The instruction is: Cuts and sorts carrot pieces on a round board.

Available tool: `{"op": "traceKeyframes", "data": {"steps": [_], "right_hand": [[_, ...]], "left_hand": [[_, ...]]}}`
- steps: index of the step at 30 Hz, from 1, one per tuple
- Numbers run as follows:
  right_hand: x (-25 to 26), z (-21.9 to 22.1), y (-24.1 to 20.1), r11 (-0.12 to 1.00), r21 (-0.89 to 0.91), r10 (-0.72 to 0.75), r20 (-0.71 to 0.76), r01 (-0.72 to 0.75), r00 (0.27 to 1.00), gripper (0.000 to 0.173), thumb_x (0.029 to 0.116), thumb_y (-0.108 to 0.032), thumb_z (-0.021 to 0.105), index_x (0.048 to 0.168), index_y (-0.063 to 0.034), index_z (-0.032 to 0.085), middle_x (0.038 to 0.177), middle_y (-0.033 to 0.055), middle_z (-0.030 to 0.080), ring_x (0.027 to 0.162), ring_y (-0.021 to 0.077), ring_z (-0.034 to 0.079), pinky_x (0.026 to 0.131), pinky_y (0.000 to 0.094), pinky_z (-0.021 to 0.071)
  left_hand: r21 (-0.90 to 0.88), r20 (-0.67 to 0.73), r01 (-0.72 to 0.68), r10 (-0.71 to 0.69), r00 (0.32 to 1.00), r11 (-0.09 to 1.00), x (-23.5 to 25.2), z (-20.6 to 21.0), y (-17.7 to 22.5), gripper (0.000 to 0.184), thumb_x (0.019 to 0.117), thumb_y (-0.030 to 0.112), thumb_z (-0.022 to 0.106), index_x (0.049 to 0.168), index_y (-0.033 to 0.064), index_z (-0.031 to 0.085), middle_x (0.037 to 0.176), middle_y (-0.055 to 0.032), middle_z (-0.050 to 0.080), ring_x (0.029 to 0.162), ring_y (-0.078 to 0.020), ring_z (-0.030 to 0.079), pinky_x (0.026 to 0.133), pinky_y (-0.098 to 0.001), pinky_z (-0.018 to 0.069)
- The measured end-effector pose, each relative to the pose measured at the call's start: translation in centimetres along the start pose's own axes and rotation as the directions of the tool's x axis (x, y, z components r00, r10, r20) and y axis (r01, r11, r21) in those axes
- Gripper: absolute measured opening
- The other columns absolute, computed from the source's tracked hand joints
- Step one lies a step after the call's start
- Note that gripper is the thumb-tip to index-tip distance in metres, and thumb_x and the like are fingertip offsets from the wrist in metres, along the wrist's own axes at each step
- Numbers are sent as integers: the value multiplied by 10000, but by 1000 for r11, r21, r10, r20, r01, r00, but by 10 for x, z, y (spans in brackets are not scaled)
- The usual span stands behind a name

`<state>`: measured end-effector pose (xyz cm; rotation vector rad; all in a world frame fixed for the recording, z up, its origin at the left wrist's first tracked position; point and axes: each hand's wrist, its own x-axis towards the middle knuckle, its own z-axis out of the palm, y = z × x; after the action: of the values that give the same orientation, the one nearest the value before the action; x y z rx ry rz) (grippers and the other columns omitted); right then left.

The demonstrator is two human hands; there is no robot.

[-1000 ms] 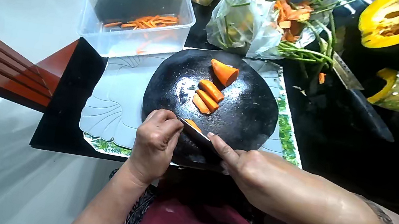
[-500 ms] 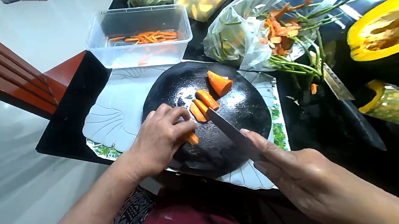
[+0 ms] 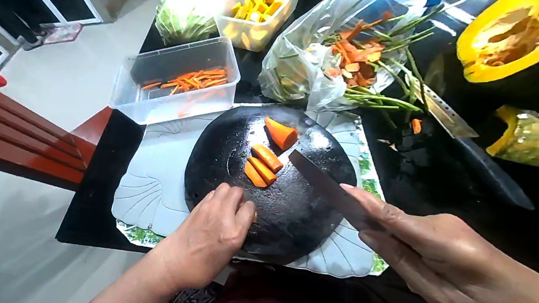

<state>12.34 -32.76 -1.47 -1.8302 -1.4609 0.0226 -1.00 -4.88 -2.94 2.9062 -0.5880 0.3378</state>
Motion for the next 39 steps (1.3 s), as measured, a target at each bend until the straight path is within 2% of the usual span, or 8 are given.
{"op": "traceKeyframes", "data": {"steps": [8,16,21,22,25,27,35,39], "right_hand": [[-3,1,5,1000,10,8,-24,-7,1000,438,1058,-196,444,1456,-37,531,721,-11,584,569,-29,493,497,126,412],[-1,3,4,999,31,-6,-29,7,1000,435,1064,-191,449,1472,-60,522,745,-8,591,597,-35,495,529,114,417],[-3,1,4,999,42,3,-40,-1,999,433,1071,-197,444,1482,-80,515,724,-11,572,588,-35,489,522,111,408],[-3,1,4,999,45,0,-42,2,999,433,1072,-197,446,1484,-83,513,723,-12,572,589,-35,489,522,111,408],[-1,2,4,998,57,-15,-50,17,999,431,1071,-188,451,1483,-77,510,758,-1,592,615,-34,501,547,107,422],[0,2,4,997,72,-24,-56,28,998,423,1073,-181,457,1477,-67,513,777,15,606,629,-26,514,563,109,433],[-7,-1,9,998,63,-8,-94,14,996,423,1067,-189,461,1458,-42,528,742,12,593,599,-34,496,536,105,414],[-12,-5,11,996,84,29,-104,-20,994,421,1076,-207,464,1467,-64,524,739,3,593,586,-42,499,519,102,419]], "left_hand": [[33,-73,-14,17,997,999,-11,1,5,194,1001,38,509,1045,25,698,868,-120,583,824,-257,595,746,-312,526],[64,-91,-46,52,995,997,-20,3,5,273,979,-5,507,1178,-11,694,1082,-191,682,966,-318,665,804,-375,558],[-1,-145,-43,42,989,999,-40,11,7,303,1047,205,554,1254,17,669,1178,-172,677,1089,-297,638,969,-358,512],[-22,-165,-54,50,985,998,-43,12,7,309,1048,234,568,1246,22,673,1169,-165,676,1092,-289,634,982,-351,504],[-63,-238,-106,88,967,992,-46,16,7,212,1019,61,542,1166,25,690,1078,-167,679,1003,-275,646,925,-336,531],[-118,-236,-116,86,968,986,-44,13,7,218,1003,17,532,1150,19,692,1037,-174,657,976,-273,638,911,-327,536],[-364,-49,-119,109,993,924,-27,-7,-11,142,1003,51,587,994,64,728,921,-103,616,911,-186,589,823,-237,493],[-442,-53,-133,122,991,887,-21,-8,-18,175,1008,40,564,959,65,730,917,-91,633,918,-164,591,831,-230,486]]}}
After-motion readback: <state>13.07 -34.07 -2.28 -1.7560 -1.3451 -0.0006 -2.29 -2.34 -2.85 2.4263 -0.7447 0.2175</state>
